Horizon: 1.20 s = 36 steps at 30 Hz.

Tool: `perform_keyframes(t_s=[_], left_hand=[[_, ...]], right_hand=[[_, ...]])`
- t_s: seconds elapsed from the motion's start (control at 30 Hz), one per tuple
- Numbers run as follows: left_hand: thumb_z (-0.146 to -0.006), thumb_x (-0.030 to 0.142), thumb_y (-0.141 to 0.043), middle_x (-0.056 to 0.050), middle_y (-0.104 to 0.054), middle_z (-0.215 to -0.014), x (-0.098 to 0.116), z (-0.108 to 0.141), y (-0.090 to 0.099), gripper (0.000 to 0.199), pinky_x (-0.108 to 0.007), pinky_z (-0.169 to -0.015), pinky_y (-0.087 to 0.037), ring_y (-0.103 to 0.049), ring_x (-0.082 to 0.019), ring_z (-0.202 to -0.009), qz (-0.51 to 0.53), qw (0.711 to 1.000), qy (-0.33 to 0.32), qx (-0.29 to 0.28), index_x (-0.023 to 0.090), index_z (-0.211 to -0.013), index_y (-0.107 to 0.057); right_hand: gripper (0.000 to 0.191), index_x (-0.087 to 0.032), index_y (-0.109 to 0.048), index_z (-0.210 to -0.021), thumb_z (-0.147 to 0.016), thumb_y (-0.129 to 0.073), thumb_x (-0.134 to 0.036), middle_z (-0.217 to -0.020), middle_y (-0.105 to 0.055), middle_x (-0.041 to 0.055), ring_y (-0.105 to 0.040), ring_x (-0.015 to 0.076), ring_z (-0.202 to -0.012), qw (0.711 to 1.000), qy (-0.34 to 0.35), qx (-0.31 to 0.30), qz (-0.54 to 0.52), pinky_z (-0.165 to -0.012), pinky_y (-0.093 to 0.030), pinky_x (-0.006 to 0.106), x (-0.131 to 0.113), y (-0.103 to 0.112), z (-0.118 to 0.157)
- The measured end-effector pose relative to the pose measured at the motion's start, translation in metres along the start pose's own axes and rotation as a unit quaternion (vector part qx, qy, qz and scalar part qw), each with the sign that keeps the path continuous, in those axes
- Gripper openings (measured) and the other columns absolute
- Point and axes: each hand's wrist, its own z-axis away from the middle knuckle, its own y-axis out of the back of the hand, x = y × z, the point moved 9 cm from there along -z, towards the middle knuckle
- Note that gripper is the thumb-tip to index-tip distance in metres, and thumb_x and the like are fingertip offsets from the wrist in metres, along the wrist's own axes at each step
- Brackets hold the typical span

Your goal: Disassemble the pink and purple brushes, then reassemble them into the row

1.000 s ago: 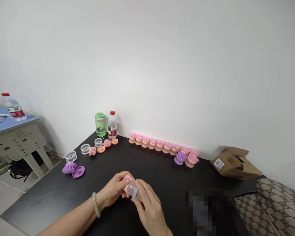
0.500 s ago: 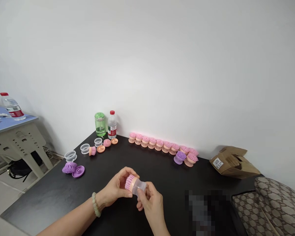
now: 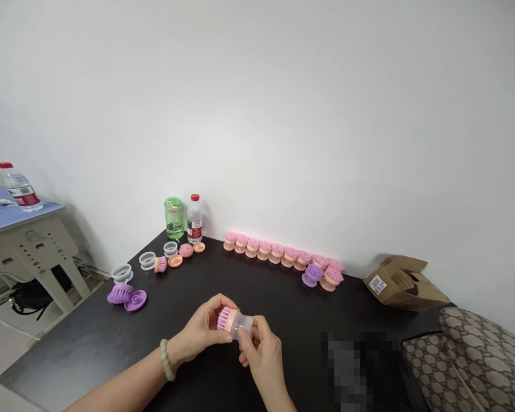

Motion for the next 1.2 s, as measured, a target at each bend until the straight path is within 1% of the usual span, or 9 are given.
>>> perform_keyframes(t_s=[0.2, 0.37, 0.47, 0.6, 0.73, 0.87, 1.0, 1.13, 1.2], left_hand=[[-0.064, 0.038, -0.088, -0.003, -0.058, -0.092, -0.001, 0.0, 0.006, 0.052, -0.024, -0.067, -0.038, -0.05, -0.014, -0.076, -0.049, 0.998, -0.015, 0.023, 0.018, -0.102, -0.06], [-0.061, 0.028, -0.088, 0.001, -0.056, -0.088, 0.0, -0.001, 0.032, 0.047, -0.024, -0.073, -0.039, -0.051, -0.014, -0.08, 0.045, 0.989, 0.01, 0.139, 0.019, -0.099, -0.061], [-0.062, 0.028, -0.087, 0.001, -0.058, -0.086, -0.007, -0.002, 0.043, 0.045, -0.024, -0.073, -0.041, -0.053, -0.013, -0.079, 0.101, 0.979, 0.035, 0.174, 0.02, -0.098, -0.061], [-0.062, 0.029, -0.088, 0.001, -0.059, -0.084, -0.016, -0.003, 0.043, 0.044, -0.024, -0.073, -0.042, -0.054, -0.011, -0.075, 0.126, 0.978, 0.053, 0.16, 0.018, -0.095, -0.061], [-0.062, 0.028, -0.089, 0.0, -0.059, -0.086, -0.023, -0.002, 0.036, 0.05, -0.025, -0.073, -0.043, -0.055, -0.012, -0.077, 0.122, 0.98, 0.076, 0.137, 0.018, -0.1, -0.058], [-0.06, 0.028, -0.091, 0.0, -0.058, -0.087, -0.021, -0.001, 0.028, 0.056, -0.025, -0.073, -0.042, -0.053, -0.013, -0.078, 0.066, 0.989, 0.071, 0.108, 0.018, -0.103, -0.056], [-0.062, 0.033, -0.089, 0.001, -0.058, -0.088, -0.017, 0.0, 0.022, 0.054, -0.025, -0.07, -0.04, -0.049, -0.013, -0.077, -0.018, 0.995, 0.048, 0.083, 0.018, -0.102, -0.056], [-0.065, 0.037, -0.087, 0.001, -0.056, -0.085, -0.018, 0.0, 0.026, 0.051, -0.025, -0.069, -0.038, -0.047, -0.014, -0.076, -0.056, 0.993, 0.042, 0.095, 0.018, -0.1, -0.056], [-0.065, 0.038, -0.087, 0.002, -0.055, -0.084, -0.019, -0.001, 0.025, 0.05, -0.025, -0.068, -0.037, -0.046, -0.014, -0.076, -0.054, 0.993, 0.042, 0.092, 0.018, -0.099, -0.056]], right_hand=[[0.038, -0.02, -0.061, -0.096, -0.086, -0.057, -0.056, -0.055, -0.065, -0.0041, -0.062, 0.0142, -0.041, 1.0, 0.022, 0.005, 0.013, -0.04, -0.051, 0.022, -0.001, 0.004, -0.005], [0.04, -0.021, -0.063, -0.117, -0.082, -0.065, -0.039, -0.088, -0.074, 0.0038, -0.072, 0.0192, -0.072, 0.973, 0.126, 0.09, 0.17, -0.058, -0.059, 0.027, -0.012, 0.039, -0.011], [0.039, -0.025, -0.069, -0.112, -0.074, -0.073, -0.028, -0.103, -0.072, 0.0056, -0.071, 0.0234, -0.089, 0.94, 0.193, 0.05, 0.277, -0.065, -0.06, 0.03, -0.013, 0.033, -0.011], [0.044, -0.026, -0.07, -0.103, -0.061, -0.078, -0.012, -0.096, -0.07, 0.0038, -0.069, 0.0249, -0.084, 0.913, 0.215, -0.026, 0.347, -0.067, -0.059, 0.032, -0.006, 0.014, -0.006], [0.033, -0.026, -0.067, -0.09, -0.064, -0.07, -0.006, -0.089, -0.067, 0.0014, -0.068, 0.0235, -0.083, 0.923, 0.185, -0.057, 0.332, -0.068, -0.057, 0.03, -0.005, 0.007, -0.005], [0.047, -0.026, -0.064, -0.11, -0.069, -0.06, -0.004, -0.105, -0.068, 0.0043, -0.069, 0.0235, -0.093, 0.949, 0.17, -0.03, 0.265, -0.081, -0.057, 0.034, -0.013, 0.012, -0.005], [0.054, -0.024, -0.06, -0.124, -0.073, -0.057, -0.009, -0.12, -0.064, 0.0076, -0.069, 0.0208, -0.089, 0.969, 0.129, -0.026, 0.21, -0.071, -0.059, 0.03, -0.012, 0.014, -0.006], [0.052, -0.022, -0.06, -0.123, -0.072, -0.06, -0.012, -0.121, -0.062, 0.0089, -0.067, 0.024, -0.102, 0.976, 0.111, -0.006, 0.187, -0.076, -0.06, 0.031, -0.017, 0.018, -0.004], [0.047, -0.022, -0.061, -0.119, -0.073, -0.063, -0.014, -0.118, -0.062, 0.0082, -0.068, 0.0231, -0.095, 0.978, 0.108, -0.009, 0.181, -0.077, -0.06, 0.033, -0.02, 0.017, -0.003]])
